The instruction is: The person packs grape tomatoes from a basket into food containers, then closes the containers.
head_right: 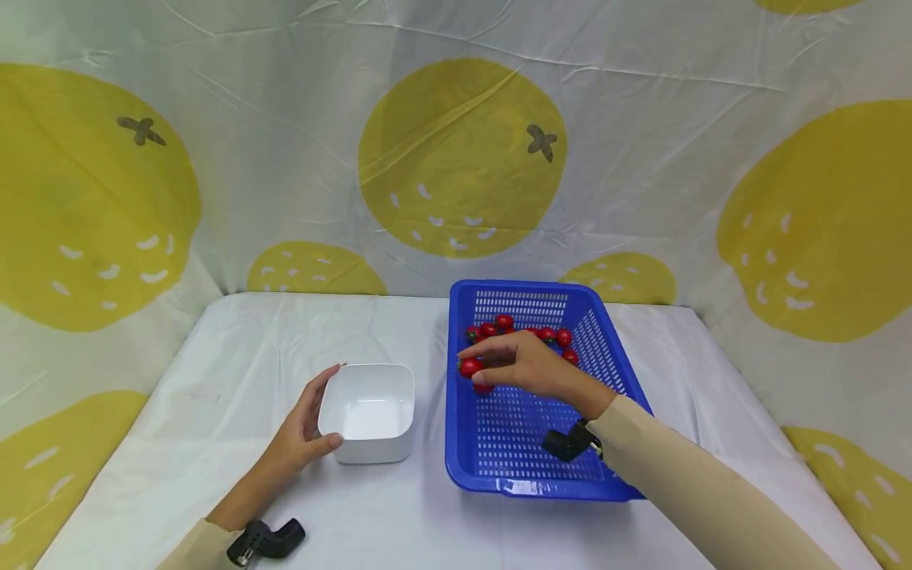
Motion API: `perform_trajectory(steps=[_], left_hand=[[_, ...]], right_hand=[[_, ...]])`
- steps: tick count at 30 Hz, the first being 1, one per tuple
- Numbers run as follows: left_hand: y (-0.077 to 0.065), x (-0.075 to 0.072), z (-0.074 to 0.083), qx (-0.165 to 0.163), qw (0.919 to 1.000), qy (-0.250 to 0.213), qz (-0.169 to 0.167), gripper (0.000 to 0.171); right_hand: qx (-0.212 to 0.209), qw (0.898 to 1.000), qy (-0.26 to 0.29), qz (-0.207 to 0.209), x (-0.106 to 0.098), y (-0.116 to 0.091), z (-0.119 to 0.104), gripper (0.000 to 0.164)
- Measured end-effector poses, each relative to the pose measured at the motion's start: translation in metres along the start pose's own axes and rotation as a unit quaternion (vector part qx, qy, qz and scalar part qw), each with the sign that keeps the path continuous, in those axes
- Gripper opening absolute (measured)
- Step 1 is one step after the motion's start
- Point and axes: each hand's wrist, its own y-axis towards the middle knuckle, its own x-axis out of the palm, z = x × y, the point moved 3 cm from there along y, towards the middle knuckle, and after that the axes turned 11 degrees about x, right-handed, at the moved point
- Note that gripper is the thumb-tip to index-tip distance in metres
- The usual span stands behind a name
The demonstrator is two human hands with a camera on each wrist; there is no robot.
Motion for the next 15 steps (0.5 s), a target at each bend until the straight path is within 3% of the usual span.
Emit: perform_trajectory(steps=[15], left_hand=[[0.0,0.001,0.002,-0.004,0.9999,0.01,0.005,0.091]], right_hand=[[0.003,0.999,0.032,-0.03,0.024,0.018,-0.025,0.036]])
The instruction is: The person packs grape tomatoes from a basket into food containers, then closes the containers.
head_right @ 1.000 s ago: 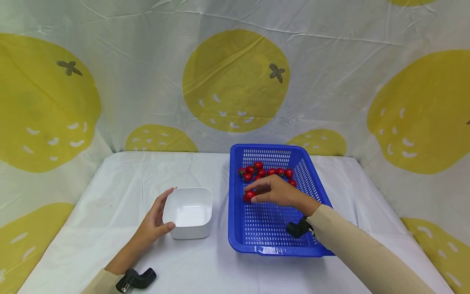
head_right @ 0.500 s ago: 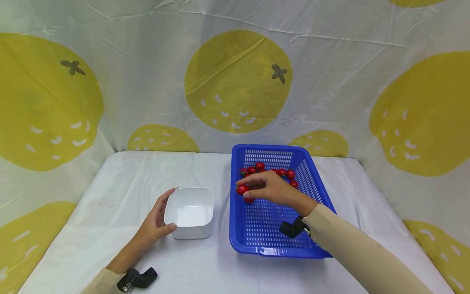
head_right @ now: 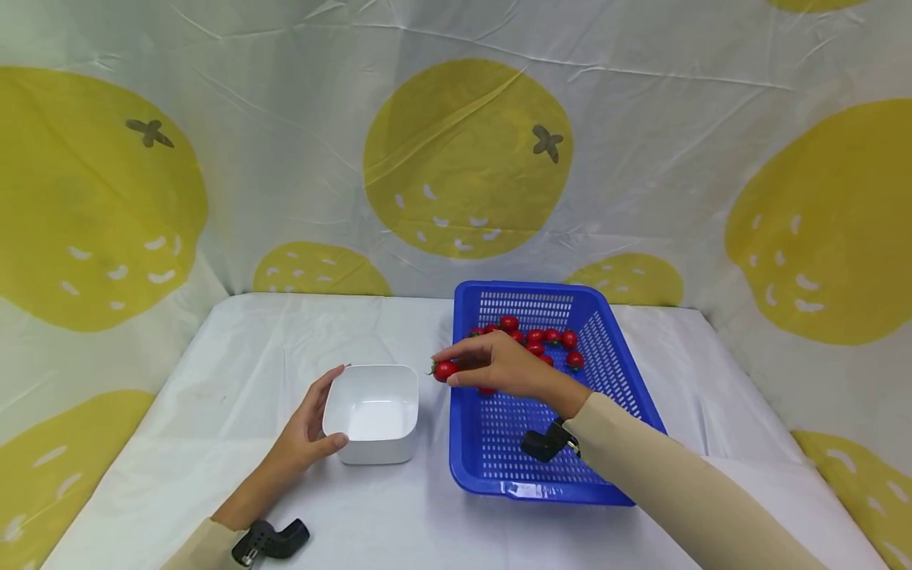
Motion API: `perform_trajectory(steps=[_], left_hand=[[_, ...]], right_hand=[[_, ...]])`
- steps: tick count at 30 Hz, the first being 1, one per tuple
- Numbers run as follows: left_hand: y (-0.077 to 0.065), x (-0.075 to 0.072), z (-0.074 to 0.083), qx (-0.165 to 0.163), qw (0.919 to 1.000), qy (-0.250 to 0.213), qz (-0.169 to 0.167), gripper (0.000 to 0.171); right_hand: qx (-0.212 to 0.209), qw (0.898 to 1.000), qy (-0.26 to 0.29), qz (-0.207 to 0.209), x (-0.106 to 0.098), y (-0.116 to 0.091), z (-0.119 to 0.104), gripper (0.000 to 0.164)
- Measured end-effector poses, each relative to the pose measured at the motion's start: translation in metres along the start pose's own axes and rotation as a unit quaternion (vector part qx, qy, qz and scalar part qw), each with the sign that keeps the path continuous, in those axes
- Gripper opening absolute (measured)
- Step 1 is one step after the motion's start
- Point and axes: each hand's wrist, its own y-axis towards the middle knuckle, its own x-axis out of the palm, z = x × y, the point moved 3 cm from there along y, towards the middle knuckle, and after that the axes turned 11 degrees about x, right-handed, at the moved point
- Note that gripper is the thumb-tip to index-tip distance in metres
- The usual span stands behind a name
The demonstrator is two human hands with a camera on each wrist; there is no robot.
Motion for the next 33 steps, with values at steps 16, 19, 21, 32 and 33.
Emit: perform_trajectory(steps=[16,19,21,32,33], left_hand=[[-0.001,-0.001,-0.004,-0.01,1.0,0.002,0.001,0.091],[-0.001,0.0,-0.004,-0.01,0.9999,0.004,0.002,0.091],[-0.001,-0.001,-0.004,-0.01,0.9999,0.006,0.002,0.091],[0.0,-0.001,-0.004,-0.016,0.9999,-0.002,0.001,0.09],[-0.001,-0.001,-0.004,-0.018,0.9998,-0.003,0.001,0.09]], right_hand=[[-0.049,0.997,0.025,-0.044,0.024,0.03,-0.015,0.036],[-0.058,0.996,0.037,-0.056,0.028,0.034,-0.017,0.036],[-0.062,0.996,0.036,-0.061,0.031,0.037,-0.018,0.036],[-0.068,0.995,0.03,-0.07,0.04,0.048,-0.019,0.036],[-0.069,0.995,0.031,-0.072,0.041,0.048,-0.019,0.036]])
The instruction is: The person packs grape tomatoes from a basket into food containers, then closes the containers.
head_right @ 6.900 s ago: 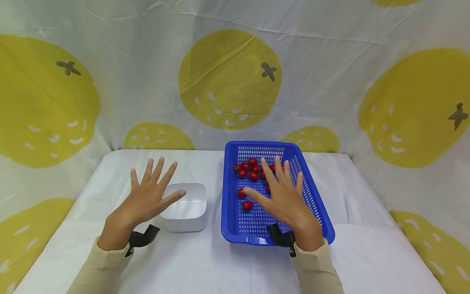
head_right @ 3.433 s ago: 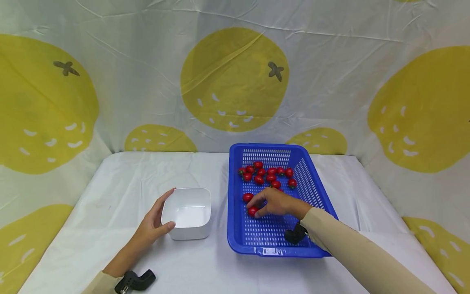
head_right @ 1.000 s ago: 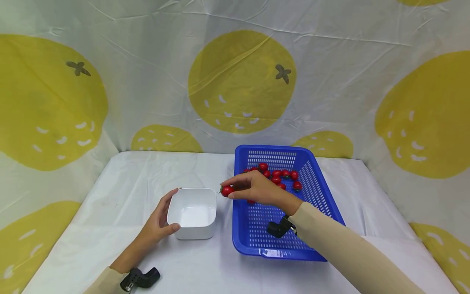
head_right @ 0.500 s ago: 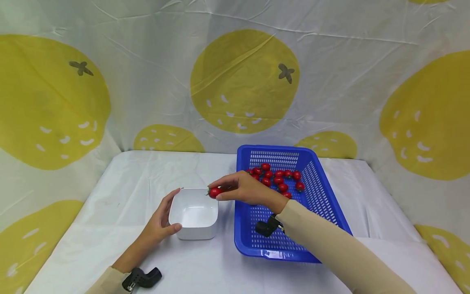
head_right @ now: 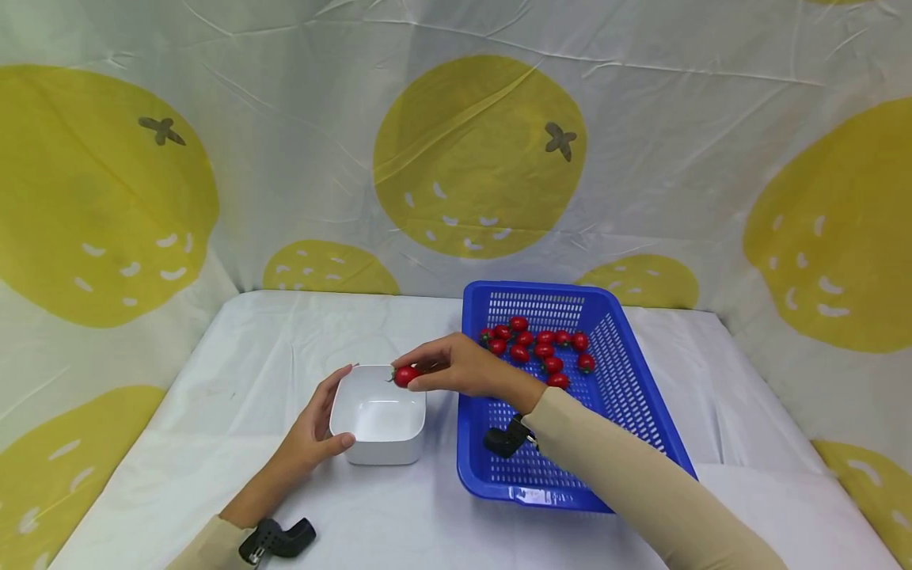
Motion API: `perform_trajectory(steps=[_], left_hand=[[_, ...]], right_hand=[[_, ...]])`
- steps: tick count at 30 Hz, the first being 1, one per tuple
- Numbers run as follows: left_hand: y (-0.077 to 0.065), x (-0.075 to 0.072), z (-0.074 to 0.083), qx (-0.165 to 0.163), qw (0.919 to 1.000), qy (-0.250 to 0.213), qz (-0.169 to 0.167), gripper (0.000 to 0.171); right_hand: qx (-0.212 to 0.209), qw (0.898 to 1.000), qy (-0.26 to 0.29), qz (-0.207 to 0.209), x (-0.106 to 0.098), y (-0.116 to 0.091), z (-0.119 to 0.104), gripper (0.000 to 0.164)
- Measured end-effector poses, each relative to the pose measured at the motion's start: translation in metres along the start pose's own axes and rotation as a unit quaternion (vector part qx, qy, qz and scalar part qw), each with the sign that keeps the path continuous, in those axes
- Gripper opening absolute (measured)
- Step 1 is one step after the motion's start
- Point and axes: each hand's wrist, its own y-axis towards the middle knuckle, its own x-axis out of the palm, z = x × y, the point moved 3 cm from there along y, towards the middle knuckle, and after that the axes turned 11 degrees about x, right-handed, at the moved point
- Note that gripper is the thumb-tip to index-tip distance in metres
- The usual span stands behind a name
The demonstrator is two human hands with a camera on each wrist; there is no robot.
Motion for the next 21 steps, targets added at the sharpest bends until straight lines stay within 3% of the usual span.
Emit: perform_trajectory(steps=[10,21], left_hand=[[-0.0004,-0.0005,0.0,-0.005,1.0,0.0,0.004,0.089],[-0.0016,-0.0005,0.001,-0.013,0.9999,-0.002,0.005,0.088]], right_hand=[[-0.008,1.0,0.004,-0.017,0.0052,0.0042,0.0001,0.036],[-0.01,0.999,-0.032,-0.024,0.008,0.0013,0.0002,0.035]])
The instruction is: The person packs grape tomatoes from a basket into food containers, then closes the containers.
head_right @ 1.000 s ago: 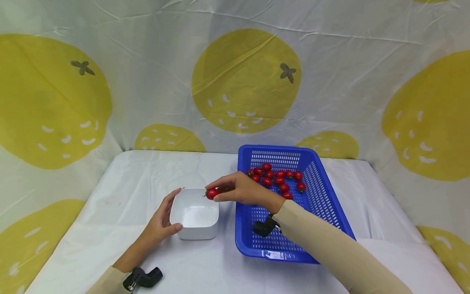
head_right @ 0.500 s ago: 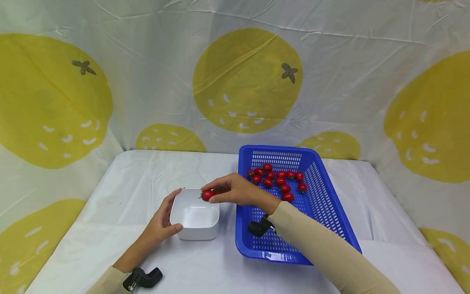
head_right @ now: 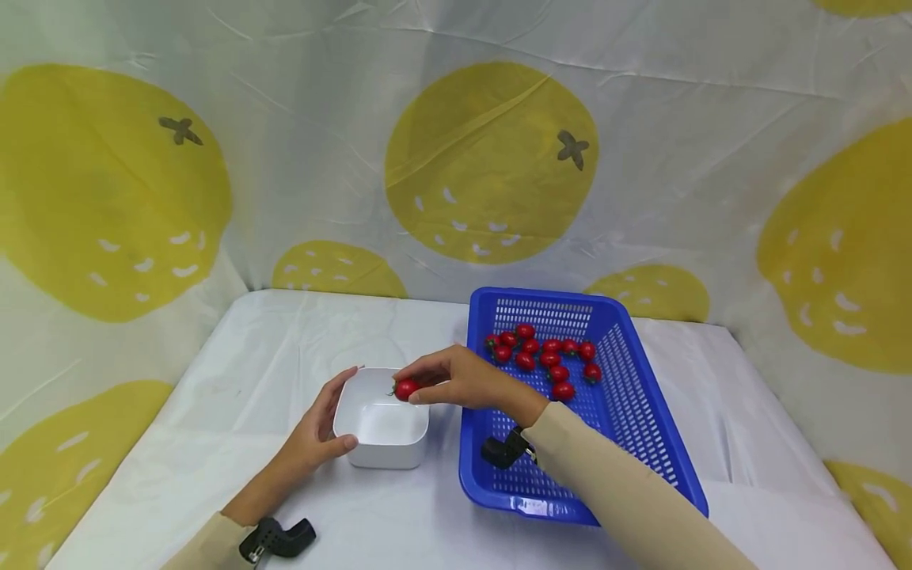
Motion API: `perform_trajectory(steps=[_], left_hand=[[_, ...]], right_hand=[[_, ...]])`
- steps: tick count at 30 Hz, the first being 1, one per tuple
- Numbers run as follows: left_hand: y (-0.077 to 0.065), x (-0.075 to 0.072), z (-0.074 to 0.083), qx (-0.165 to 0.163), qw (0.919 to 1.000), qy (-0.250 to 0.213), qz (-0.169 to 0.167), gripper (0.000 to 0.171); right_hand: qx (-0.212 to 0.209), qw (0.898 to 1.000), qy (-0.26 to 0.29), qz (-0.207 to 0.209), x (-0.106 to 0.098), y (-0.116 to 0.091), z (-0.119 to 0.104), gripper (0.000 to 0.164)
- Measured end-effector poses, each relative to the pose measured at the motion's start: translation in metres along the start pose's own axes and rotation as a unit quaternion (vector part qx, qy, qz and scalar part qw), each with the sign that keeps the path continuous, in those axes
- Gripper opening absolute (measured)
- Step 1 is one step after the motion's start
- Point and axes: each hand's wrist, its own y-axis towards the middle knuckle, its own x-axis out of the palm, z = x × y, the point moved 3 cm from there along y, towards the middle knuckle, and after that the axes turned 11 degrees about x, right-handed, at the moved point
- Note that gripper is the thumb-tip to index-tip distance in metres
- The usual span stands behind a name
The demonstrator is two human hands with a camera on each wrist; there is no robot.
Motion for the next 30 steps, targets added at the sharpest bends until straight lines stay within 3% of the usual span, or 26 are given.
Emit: perform_trajectory(steps=[21,30], left_hand=[[-0.0026,0.0022,0.0003,0.009,0.9999,0.003,-0.002,0.089],[-0.0014,0.0009,0.0031,-0.006,0.9999,0.013,0.006,0.088]], right_hand=[[-0.017,1.0,0.004,0.012,0.0021,-0.0006,0.0006,0.035],[-0.012,1.0,0.021,0.01,-0.001,-0.0006,0.0006,0.036]])
